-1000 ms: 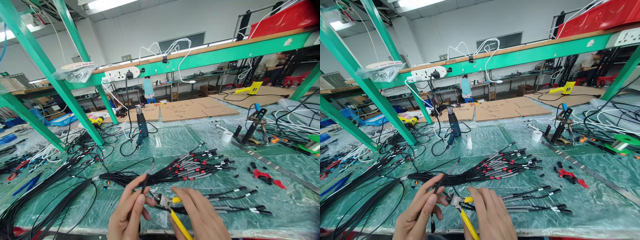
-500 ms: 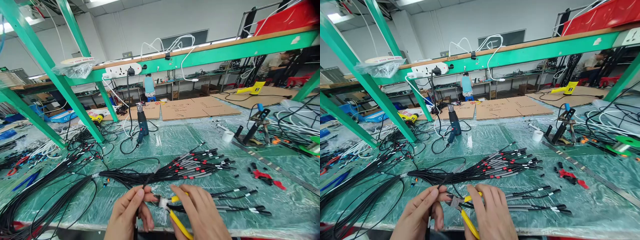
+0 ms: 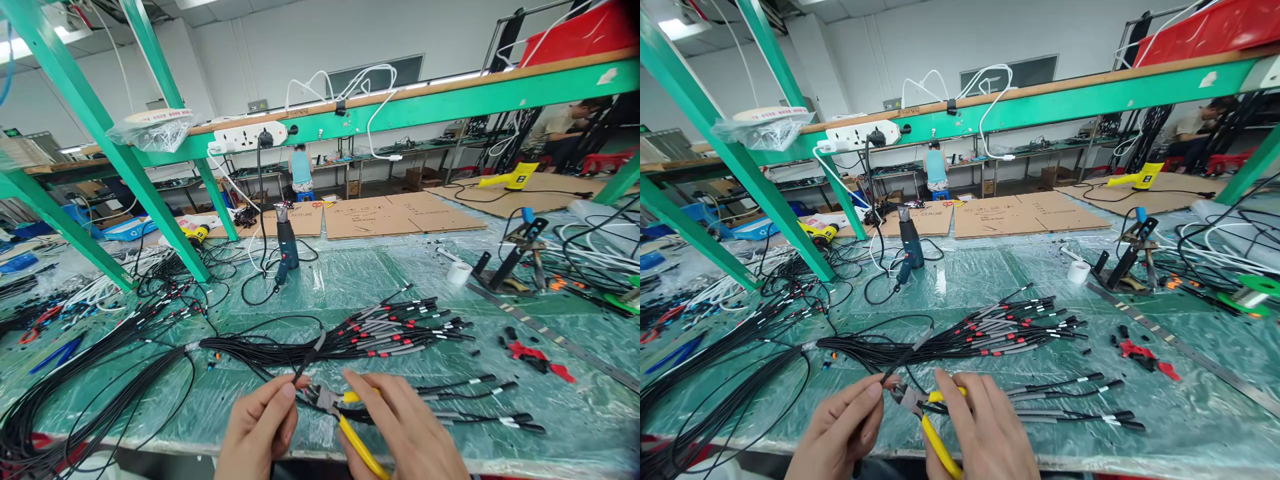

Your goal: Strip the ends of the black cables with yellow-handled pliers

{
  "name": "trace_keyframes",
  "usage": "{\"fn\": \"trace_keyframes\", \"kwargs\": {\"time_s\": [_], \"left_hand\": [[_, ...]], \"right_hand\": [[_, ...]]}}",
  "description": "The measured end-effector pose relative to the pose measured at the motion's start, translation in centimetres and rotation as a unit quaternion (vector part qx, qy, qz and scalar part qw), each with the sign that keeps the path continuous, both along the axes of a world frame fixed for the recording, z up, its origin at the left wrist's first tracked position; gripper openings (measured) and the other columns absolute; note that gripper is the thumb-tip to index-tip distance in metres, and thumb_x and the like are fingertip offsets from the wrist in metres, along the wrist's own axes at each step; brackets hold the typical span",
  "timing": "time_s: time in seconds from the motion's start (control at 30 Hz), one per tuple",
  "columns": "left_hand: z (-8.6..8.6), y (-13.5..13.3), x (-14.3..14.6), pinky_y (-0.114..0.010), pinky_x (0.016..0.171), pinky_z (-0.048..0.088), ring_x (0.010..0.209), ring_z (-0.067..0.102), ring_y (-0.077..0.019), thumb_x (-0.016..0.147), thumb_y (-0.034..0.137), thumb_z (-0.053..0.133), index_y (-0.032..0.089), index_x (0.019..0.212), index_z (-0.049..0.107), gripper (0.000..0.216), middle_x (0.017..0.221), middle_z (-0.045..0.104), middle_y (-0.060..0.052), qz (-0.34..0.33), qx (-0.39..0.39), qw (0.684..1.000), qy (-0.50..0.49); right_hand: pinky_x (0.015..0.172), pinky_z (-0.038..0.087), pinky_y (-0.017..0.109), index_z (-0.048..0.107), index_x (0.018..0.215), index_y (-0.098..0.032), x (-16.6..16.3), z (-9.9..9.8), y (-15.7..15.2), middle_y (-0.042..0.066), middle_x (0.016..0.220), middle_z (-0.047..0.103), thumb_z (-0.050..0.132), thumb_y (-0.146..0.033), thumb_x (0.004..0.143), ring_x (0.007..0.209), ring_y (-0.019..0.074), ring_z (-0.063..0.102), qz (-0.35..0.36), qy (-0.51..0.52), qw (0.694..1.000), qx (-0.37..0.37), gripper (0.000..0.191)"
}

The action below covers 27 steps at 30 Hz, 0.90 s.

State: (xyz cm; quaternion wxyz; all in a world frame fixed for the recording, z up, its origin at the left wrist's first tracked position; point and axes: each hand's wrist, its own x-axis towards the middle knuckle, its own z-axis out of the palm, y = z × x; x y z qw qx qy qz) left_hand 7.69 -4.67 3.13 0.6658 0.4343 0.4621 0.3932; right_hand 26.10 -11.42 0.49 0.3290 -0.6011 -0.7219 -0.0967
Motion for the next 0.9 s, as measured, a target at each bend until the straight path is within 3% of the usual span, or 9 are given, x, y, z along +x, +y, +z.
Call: {"fn": "trace_keyframes", "kwargs": {"time_s": [0.13, 0.37, 0.53, 0.67, 0.77, 0.9], "left_hand": [[-0.25, -0.15, -0.16, -0.02, 0.045, 0.015, 0.047, 0.02, -0.0057, 0.077, 0.056, 0.071, 0.011, 0.082, 0.074, 0.045, 0.048, 0.029, 0.008, -0.011, 0.054, 0.998, 0.028], [0.38, -0.66, 0.01, -0.021, 0.047, 0.024, 0.051, 0.028, -0.0089, 0.077, 0.057, 0.07, 0.01, 0.096, 0.077, 0.051, 0.051, 0.036, 0.004, 0.012, 0.095, 0.991, 0.095], [0.2, -0.62, -0.39, -0.02, 0.047, 0.028, 0.051, 0.031, -0.0096, 0.08, 0.059, 0.064, 0.013, 0.103, 0.078, 0.053, 0.052, 0.037, 0.004, -0.026, 0.129, 0.983, 0.131], [0.11, -0.68, -0.68, -0.02, 0.051, 0.043, 0.05, 0.044, -0.0123, 0.084, 0.048, 0.064, 0.017, 0.103, 0.08, 0.039, 0.051, 0.052, 0.001, -0.008, 0.2, 0.964, 0.173], [0.18, -0.66, -0.68, -0.027, 0.071, 0.056, 0.07, 0.067, -0.0223, 0.084, 0.036, 0.066, 0.021, 0.102, 0.081, 0.027, 0.073, 0.075, -0.006, 0.006, 0.267, 0.941, 0.21], [-0.04, -0.54, -0.65, -0.028, 0.078, 0.059, 0.087, 0.074, -0.0275, 0.085, 0.027, 0.065, 0.023, 0.107, 0.079, 0.026, 0.099, 0.08, -0.01, -0.001, 0.335, 0.907, 0.254]], "right_hand": [[0.077, 0.057, 0.034, 0.05, 0.135, -0.019, -0.16, 0.1, 0.03, 0.009, 0.109, 0.064, 0.065, -0.024, 0.078, 0.091, 0.024, 0.063, -0.001, 0.004, 1.0, -0.024, 0.059], [0.075, 0.058, 0.035, 0.05, 0.135, -0.019, -0.44, 0.5, 0.03, 0.01, 0.107, 0.063, 0.063, -0.024, 0.08, 0.089, 0.0237, 0.064, -0.007, 0.009, 0.999, -0.031, 0.056], [0.073, 0.058, 0.033, 0.049, 0.136, -0.018, -0.24, 0.39, 0.12, 0.009, 0.106, 0.064, 0.061, -0.025, 0.083, 0.089, 0.0231, 0.065, -0.003, 0.002, 1.0, -0.022, 0.055], [0.069, 0.059, 0.031, 0.049, 0.137, -0.019, -0.03, 0.29, 0.11, 0.008, 0.104, 0.066, 0.06, -0.026, 0.084, 0.086, 0.0226, 0.066, 0.002, -0.008, 0.999, -0.038, 0.055], [0.07, 0.059, 0.032, 0.048, 0.138, -0.019, 0.11, 0.25, 0.04, 0.008, 0.104, 0.066, 0.06, -0.026, 0.084, 0.086, 0.0231, 0.066, 0.006, -0.018, 0.999, -0.045, 0.056], [0.072, 0.06, 0.036, 0.045, 0.141, -0.018, 0.27, 0.14, -0.08, 0.009, 0.105, 0.065, 0.06, -0.028, 0.084, 0.087, 0.0247, 0.066, 0.003, -0.034, 0.998, -0.048, 0.06]]}}
